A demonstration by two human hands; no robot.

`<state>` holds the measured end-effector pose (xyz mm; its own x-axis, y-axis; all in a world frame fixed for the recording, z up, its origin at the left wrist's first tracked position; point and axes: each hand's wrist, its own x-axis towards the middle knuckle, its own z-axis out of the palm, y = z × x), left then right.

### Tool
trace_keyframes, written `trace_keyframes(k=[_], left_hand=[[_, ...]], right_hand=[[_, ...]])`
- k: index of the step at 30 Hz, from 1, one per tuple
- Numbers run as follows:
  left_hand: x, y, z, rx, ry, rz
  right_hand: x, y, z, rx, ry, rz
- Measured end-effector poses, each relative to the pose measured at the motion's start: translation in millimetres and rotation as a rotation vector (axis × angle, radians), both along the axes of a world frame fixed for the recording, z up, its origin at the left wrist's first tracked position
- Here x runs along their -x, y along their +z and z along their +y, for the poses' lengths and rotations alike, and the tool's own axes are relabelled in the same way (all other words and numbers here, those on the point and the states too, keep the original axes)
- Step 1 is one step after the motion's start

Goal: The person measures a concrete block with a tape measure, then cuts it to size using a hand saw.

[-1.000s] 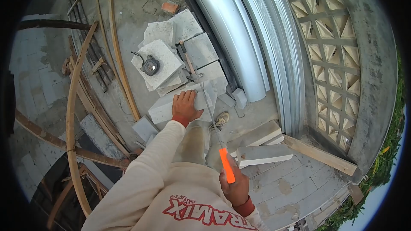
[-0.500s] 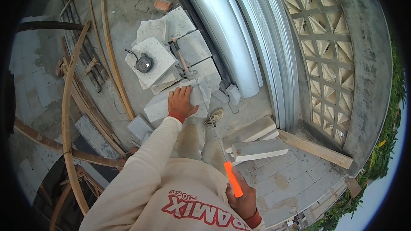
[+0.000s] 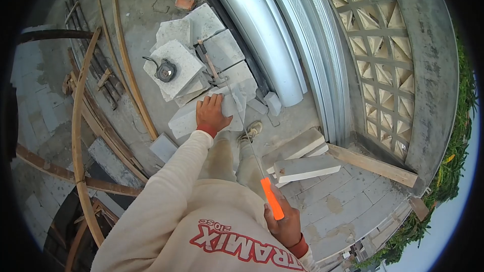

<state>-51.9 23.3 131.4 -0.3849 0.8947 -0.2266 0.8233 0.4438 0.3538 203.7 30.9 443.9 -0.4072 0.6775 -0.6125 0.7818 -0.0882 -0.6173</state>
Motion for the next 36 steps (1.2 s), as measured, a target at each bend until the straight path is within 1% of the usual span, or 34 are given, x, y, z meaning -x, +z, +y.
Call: trace_keyframes(k=[1,2,4,6,7,8,12,15,17,19,20,22,24,25,27,31,35,36], left_hand=[[-0.2,2.3,-0.3,0.038,-0.007,-0.025],[1.6,1.6,-0.2,0.026,-0.014,-0.024],[7.6,-2.2,-0.7,0.01,-0.032,-0.016],[5.2,-0.7,-2.2,0.032,-0.031,-0.002],[2.9,0.2,-0.1,0.035,-0.034,0.003],[1.7,0.3,2.0,0.04,-0.034,0.004],[2.3,3.1,1.3,0.043,-0.03,-0.011],[-2.3,4.1,-0.7,0.052,-0.048,-0.02],[1.1,3.9,8.4,0.046,-0.07,-0.013],[1.9,5.6,5.2,0.066,-0.106,-0.027],[1.7,5.0,4.6,0.048,-0.116,-0.028],[6.6,0.7,7.5,0.007,-0.136,-0.022],[6.5,-0.6,0.8,-0.008,-0.123,-0.01],[6.5,-1.9,4.5,-0.029,-0.119,0.0],[5.8,-3.6,14.1,-0.016,-0.092,0.036],[-3.2,-3.3,14.2,0.058,-0.086,0.032],[-0.6,-3.8,7.7,-0.008,-0.086,0.056],[-1.0,-5.5,7.9,-0.027,-0.082,0.058]], right_hand=[[-3.8,3.4,-4.1,0.007,-0.013,-0.011],[-0.6,-4.3,-2.0,-0.006,-0.018,0.02],[16.5,-43.3,11.0,-0.025,-0.035,0.087],[43.4,-99.7,27.4,-0.064,-0.024,0.116],[57.2,-119.4,35.3,-0.116,-0.025,0.164],[63.2,-127.7,38.1,-0.167,-0.022,0.208],[50.9,-103.2,30.4,-0.106,-0.03,0.112],[3.2,-32.5,-8.6,-0.069,-0.023,0.023],[-19.4,-5.8,-21.9,-0.032,-0.04,-0.019],[-28.1,6.6,-30.3,0.044,-0.094,-0.05],[-25.4,-2.3,-27.5,-0.013,-0.077,-0.011],[-5.2,-48.8,-14.5,-0.132,-0.047,0.078],[31.0,-116.2,13.9,-0.079,-0.06,0.113],[54.3,-132.7,22.1,-0.131,-0.081,0.154],[68.8,-146.9,27.4,-0.194,-0.109,0.206],[50.4,-153.2,24.7,-0.233,-0.106,0.225],[44.4,-158.6,9.9,-0.298,-0.078,0.235],[43.8,-157.0,8.7,-0.257,-0.085,0.217]])
